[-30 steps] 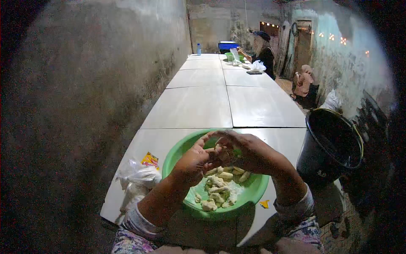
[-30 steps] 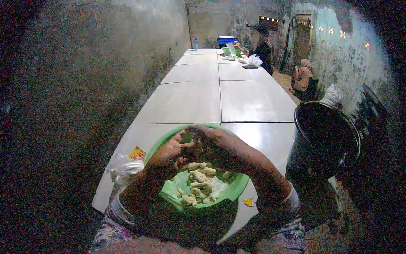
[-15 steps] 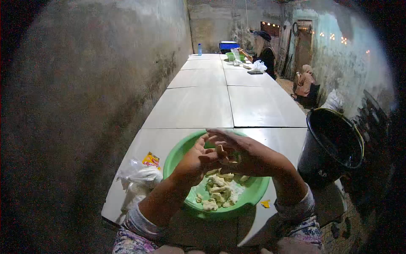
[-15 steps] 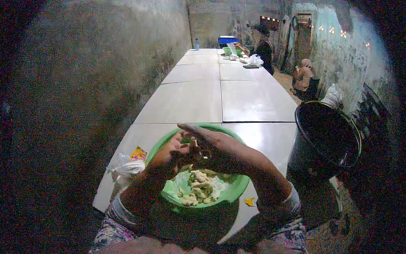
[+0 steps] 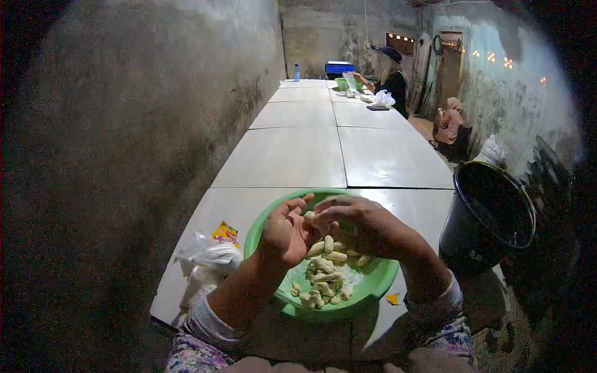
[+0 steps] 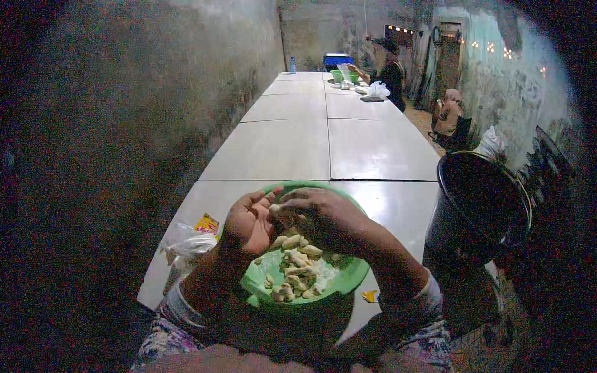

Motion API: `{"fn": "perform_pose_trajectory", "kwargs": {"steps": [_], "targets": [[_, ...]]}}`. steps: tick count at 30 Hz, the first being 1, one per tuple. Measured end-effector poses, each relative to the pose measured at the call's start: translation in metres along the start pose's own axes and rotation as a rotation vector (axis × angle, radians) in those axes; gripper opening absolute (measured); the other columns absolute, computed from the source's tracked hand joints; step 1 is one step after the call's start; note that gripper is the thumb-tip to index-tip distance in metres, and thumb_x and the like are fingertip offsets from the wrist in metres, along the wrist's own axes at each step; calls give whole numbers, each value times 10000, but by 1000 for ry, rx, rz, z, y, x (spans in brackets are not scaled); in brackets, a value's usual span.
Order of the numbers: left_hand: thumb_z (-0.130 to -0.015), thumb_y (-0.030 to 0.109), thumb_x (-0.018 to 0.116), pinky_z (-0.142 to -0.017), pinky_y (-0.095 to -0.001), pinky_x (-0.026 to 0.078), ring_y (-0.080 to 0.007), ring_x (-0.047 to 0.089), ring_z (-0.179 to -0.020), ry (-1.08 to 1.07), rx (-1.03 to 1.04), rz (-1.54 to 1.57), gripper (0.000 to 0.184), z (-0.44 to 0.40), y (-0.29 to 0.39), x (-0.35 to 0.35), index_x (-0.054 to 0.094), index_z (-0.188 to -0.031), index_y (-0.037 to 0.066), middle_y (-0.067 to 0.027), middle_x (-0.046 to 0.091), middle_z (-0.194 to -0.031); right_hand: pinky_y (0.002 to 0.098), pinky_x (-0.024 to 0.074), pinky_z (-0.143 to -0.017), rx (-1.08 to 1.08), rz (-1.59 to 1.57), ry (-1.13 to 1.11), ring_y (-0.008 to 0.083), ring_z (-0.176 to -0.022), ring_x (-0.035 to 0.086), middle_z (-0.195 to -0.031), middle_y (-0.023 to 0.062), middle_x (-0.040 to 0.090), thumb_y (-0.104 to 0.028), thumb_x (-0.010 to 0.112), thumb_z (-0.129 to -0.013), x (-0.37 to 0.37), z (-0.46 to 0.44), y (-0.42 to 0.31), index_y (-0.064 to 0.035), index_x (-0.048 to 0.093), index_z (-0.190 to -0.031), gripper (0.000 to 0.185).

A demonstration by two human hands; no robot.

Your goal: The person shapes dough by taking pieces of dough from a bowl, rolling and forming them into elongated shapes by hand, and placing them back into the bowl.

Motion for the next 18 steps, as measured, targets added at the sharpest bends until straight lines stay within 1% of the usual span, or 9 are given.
{"fn": "perform_pose_trajectory", "kwargs": {"steps": [2, 6, 9, 10, 12, 13, 14, 16, 18], "targets": [[-940, 230, 363, -911, -441, 493, -309, 612, -993, 419, 14, -162, 392, 5, 0, -6, 476, -1240, 4, -189, 589, -1161, 420, 405, -1006, -62, -70, -67, 311, -1139, 547, -1259, 133, 550, -242, 636, -853, 8, -1, 2, -105, 579, -1182, 361], [-971, 460, 311, -914, -452, 494, -323, 596, -1048, 164, -64, 40, 585, 2, -18, 0, 423, -1301, -11, -231, 555, -1214, 556, 228, -1093, 84, -7, 98, 342, -1332, 352, -1433, 159, 375, -368, 560, -901, 0, -5, -1, -128, 430, -1356, 531], [-910, 675, 243, -1044, -519, 363, -378, 489, -1197, -92, -193, 309, 827, 14, -47, 30, 315, -1387, 3, -255, 459, -1318, 684, 23, -1059, 246, 45, 68, 389, -1427, -18, -1560, 142, 52, -580, 358, -923, 36, -5, -1, -179, 177, -1489, 717], [-887, 711, 234, -1083, -564, 272, -422, 381, -1276, 278, -17, -13, 897, 15, -45, 27, 218, -1432, -1, -248, 358, -1406, 665, -77, -1050, 173, -123, 13, 377, -1431, -4, -1552, 153, 99, -565, 305, -930, 50, -4, -20, -117, 209, -1471, 709], [-848, 760, 181, -1138, -483, 175, -334, 228, -1387, -602, 925, -74, 883, 25, -38, 51, 128, -1493, 159, -147, 222, -1514, 714, -15, -1025, -51, -156, 58, 411, -1423, -6, -1562, 148, 32, -565, 361, -925, 49, 2, -63, -179, 177, -1493, 711], [-810, 802, 175, -1139, -514, 146, -331, 178, -1407, -379, 1015, 619, 942, 29, -37, 71, 101, -1495, 161, -145, 176, -1529, 714, -15, -1025, -48, -161, 60, 411, -1423, -6, -1562, 148, 32, -565, 361, -925, 49, 1, -62, -179, 177, -1493, 711], [-810, 802, 175, -1139, -514, 146, -331, 178, -1407, -376, 1009, 621, 942, 35, -23, 70, 101, -1495, 161, -145, 176, -1529, 716, -17, -1020, -35, 31, 151, 408, -1424, -9, -1562, 150, 35, -568, 351, -926, 40, -1, -60, -180, 183, -1491, 705], [-751, 856, 172, -1142, -495, 162, -330, 198, -1400, 221, -37, 67, 1051, 20, -55, 49, 104, -1490, 111, -145, 183, -1526, 719, -19, -1016, -19, 233, 240, 406, -1425, -12, -1561, 153, 39, -570, 341, -927, 29, -2, -46, -181, 189, -1488, 700], [-698, 895, 238, -1126, -524, 195, -378, 242, -1370, 99, -121, 310, 1157, 22, -62, 49, 93, -1482, 57, -190, 176, -1517, 728, -28, -1007, 71, 300, 393, 403, -1426, -24, -1565, 136, 38, -586, 319, -924, 9, 0, -18, -202, 173, -1492, 701]]}}
Point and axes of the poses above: each hand's wrist, its own z-axis away from the middle knuckle, its own x-axis out of the palm, y = z × x, the point moved 8 cm from there along -z, towards the middle knuckle
